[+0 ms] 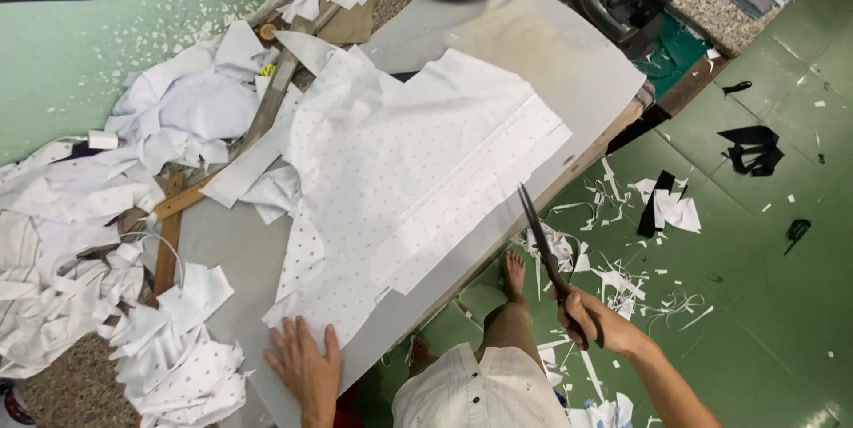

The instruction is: The person irons a white patterned fabric, then uses shears to cut the fabric into garment pieces. They continue cutting and ironing smaller strips of fabric on the worktable.

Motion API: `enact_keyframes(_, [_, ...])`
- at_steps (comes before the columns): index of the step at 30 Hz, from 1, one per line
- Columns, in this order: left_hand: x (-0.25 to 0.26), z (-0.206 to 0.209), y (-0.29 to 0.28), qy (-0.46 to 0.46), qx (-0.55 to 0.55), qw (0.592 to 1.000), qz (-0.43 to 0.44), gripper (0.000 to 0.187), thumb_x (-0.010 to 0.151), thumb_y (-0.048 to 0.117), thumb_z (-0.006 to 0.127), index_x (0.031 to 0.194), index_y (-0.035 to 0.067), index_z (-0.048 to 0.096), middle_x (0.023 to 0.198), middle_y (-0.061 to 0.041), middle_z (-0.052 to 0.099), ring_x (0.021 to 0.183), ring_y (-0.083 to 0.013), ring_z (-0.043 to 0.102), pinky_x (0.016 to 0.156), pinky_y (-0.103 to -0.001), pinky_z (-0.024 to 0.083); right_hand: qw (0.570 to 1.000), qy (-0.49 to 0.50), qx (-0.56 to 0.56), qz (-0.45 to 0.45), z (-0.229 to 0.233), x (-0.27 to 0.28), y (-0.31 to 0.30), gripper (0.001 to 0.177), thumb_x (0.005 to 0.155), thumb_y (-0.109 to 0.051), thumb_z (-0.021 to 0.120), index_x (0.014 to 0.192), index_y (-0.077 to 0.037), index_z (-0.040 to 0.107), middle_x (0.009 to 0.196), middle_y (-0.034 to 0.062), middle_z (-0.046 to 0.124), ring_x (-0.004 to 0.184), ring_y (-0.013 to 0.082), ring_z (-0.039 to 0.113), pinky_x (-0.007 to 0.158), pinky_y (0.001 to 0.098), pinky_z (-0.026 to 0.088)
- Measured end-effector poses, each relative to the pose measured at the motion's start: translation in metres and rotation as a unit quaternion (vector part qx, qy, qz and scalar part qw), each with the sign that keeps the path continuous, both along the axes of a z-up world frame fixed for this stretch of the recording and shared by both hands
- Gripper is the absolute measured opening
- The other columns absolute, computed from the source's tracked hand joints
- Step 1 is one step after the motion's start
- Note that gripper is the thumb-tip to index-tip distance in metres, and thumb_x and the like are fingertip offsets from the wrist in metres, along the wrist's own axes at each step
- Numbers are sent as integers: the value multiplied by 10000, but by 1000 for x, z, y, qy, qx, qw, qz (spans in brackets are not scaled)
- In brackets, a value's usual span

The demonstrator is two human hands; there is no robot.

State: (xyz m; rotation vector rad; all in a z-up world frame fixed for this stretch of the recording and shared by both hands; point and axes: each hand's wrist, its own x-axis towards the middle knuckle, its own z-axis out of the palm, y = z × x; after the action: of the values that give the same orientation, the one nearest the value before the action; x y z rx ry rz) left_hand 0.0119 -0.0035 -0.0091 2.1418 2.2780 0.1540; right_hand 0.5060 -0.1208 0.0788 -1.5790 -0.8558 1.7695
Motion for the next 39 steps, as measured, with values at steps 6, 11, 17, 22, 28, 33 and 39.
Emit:
enact_keyframes(6, [139, 9, 20, -82, 112, 990, -18, 687, 952, 360, 627, 1481, -61, 505, 1596, -325, 418, 1515, -496, 348, 1228, -664, 224, 992, -115, 11, 51, -15, 142, 45, 562, 923, -629, 359, 838, -96, 516, 605, 20, 459, 450, 146, 492, 414, 324, 545])
enact_keyframes(11, [293, 7, 43, -135, 59, 987, -67, 724, 994, 448, 521, 1552, 6, 382, 1639, -253, 342, 1535, -438, 295, 1249, -631, 188, 977, -155, -95, 116, -18, 239, 79, 625, 883, -654, 357, 1082, -93, 549, 683, 10, 500, 530, 135, 506, 452, 322, 509])
enact_keyframes(17, [334, -16, 48, -86, 15, 996, -10, 754, 1015, 482, 434, 1599, 20, 314, 1668, -247, 279, 1551, -444, 243, 1239, -642, 165, 951, -154, -93, 250, -32, 304, 100, 535, 937, -637, 367, 1003, -145, 568, 630, -23, 471, 521, 106, 409, 465, 289, 413])
enact_keyframes(22, [334, -23, 48, -28, 0, 999, 29, 729, 1005, 497, 416, 1590, 63, 386, 1663, -185, 353, 1557, -386, 288, 1253, -615, 188, 943, -77, -129, 296, -18, 311, 136, 382, 1016, -505, 419, 1024, -144, 541, 710, 0, 457, 521, 134, 537, 473, 295, 538])
enact_keyframes(28, [337, -25, 48, -47, 20, 998, 40, 728, 987, 472, 459, 1564, 27, 431, 1640, -218, 386, 1555, -403, 299, 1273, -604, 171, 941, -97, -145, 291, -40, 291, 150, 476, 994, -359, 448, 1411, -149, 540, 803, -6, 540, 640, 111, 511, 547, 260, 439])
enact_keyframes(33, [338, -21, 51, -52, 68, 996, 16, 700, 995, 425, 506, 1547, -2, 451, 1618, -240, 415, 1544, -419, 320, 1271, -607, 212, 925, -178, -103, 320, -45, 275, 160, 449, 959, -264, 363, 1399, -235, 449, 721, 31, 628, 607, 148, 572, 535, 340, 386])
enact_keyframes(39, [341, -17, 52, -53, 60, 997, 20, 700, 994, 417, 510, 1549, -6, 446, 1620, -235, 411, 1544, -415, 319, 1273, -597, 213, 948, -153, -99, 262, -49, 269, 163, 583, 910, -647, 322, 1092, -154, 576, 648, -6, 585, 452, 121, 600, 420, 278, 519])
